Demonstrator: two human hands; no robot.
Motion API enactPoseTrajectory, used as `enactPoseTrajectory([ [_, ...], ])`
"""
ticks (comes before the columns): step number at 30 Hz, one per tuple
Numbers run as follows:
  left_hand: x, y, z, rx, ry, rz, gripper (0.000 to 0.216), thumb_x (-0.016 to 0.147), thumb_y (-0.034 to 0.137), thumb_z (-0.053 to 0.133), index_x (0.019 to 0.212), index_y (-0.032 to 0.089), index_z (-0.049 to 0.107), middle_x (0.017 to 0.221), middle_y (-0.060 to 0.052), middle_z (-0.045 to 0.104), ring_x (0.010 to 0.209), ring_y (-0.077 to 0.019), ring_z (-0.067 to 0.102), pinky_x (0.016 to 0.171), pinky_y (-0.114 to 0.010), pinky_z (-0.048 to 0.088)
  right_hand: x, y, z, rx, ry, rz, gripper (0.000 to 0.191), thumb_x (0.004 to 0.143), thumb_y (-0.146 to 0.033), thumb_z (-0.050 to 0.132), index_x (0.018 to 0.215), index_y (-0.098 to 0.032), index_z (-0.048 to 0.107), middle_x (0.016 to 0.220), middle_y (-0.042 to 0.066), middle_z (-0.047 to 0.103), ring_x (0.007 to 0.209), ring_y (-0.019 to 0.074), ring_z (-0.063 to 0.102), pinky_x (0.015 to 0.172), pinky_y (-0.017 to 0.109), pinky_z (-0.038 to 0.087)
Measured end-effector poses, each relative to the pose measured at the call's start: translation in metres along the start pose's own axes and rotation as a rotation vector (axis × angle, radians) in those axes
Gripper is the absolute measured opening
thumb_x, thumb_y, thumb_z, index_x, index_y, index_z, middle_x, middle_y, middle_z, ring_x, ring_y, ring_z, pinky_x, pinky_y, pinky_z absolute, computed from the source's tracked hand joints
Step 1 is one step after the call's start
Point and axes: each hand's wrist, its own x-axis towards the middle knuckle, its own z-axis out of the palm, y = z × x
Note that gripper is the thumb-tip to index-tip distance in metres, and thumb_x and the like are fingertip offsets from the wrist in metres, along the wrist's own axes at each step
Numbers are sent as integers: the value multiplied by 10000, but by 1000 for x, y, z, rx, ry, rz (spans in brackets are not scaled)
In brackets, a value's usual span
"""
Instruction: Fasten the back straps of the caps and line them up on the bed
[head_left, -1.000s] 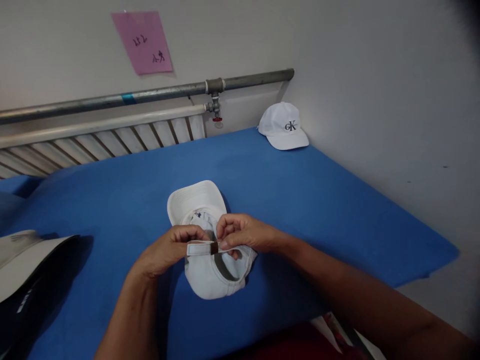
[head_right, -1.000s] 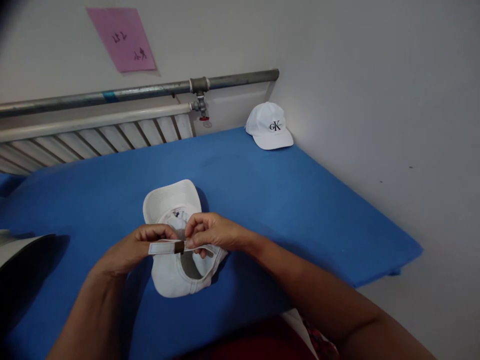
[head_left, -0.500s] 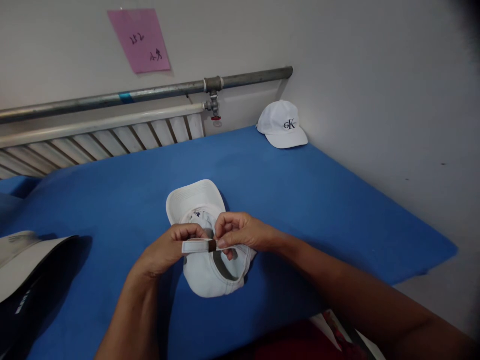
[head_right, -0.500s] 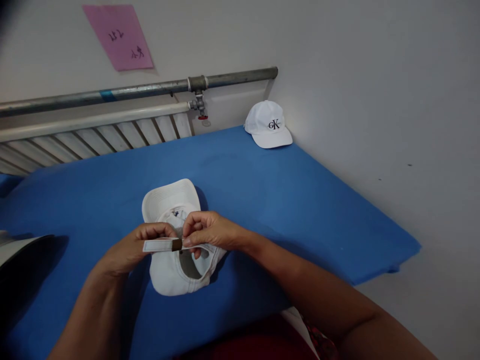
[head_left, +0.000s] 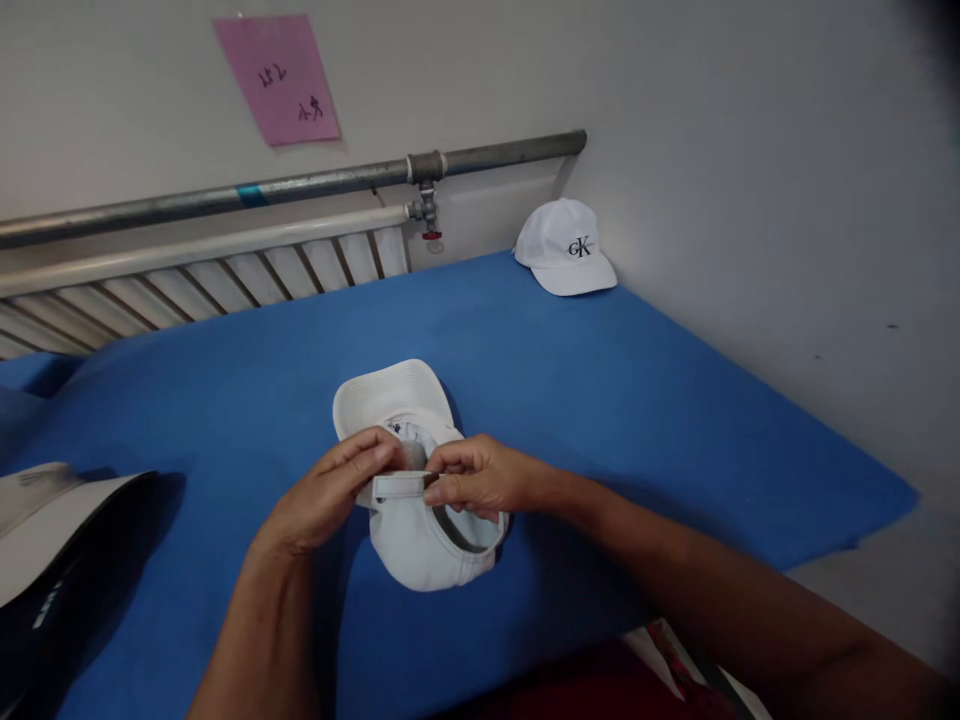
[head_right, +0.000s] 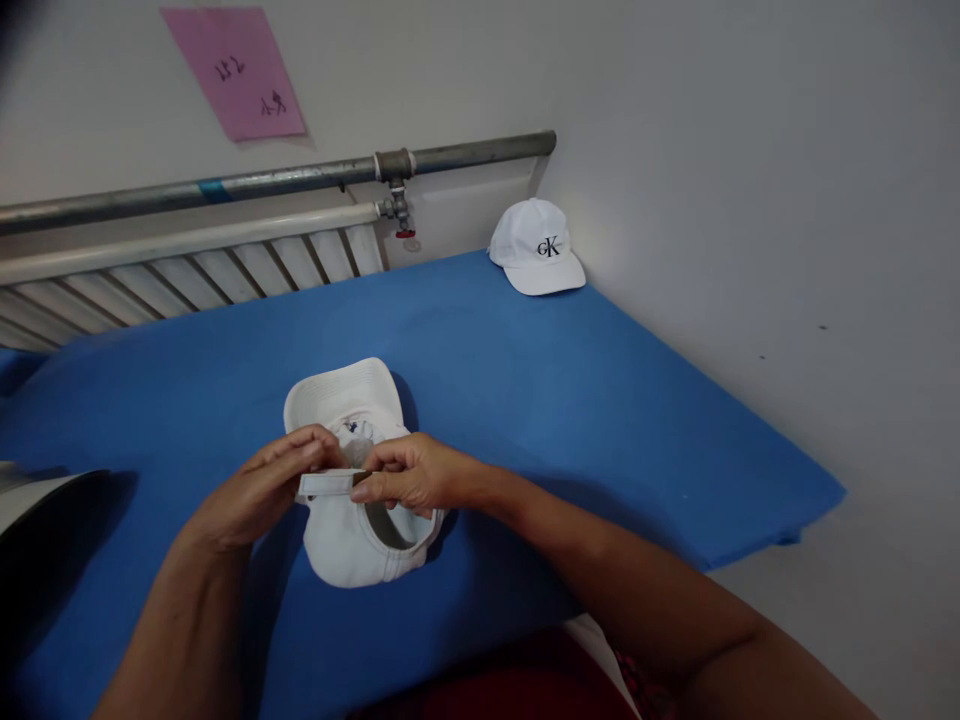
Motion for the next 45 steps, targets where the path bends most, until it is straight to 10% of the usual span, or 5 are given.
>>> enactPoseTrajectory([
  [45,-9,2,-11,31,-163,7,288,732,268,726,625,147,487,664,18,523,618,-94,445,569,-238,332,-1,17,23,12,69,-220,271,819,-350,579,628,-172,504,493,-66,463,419,43,357,417,186,265],
])
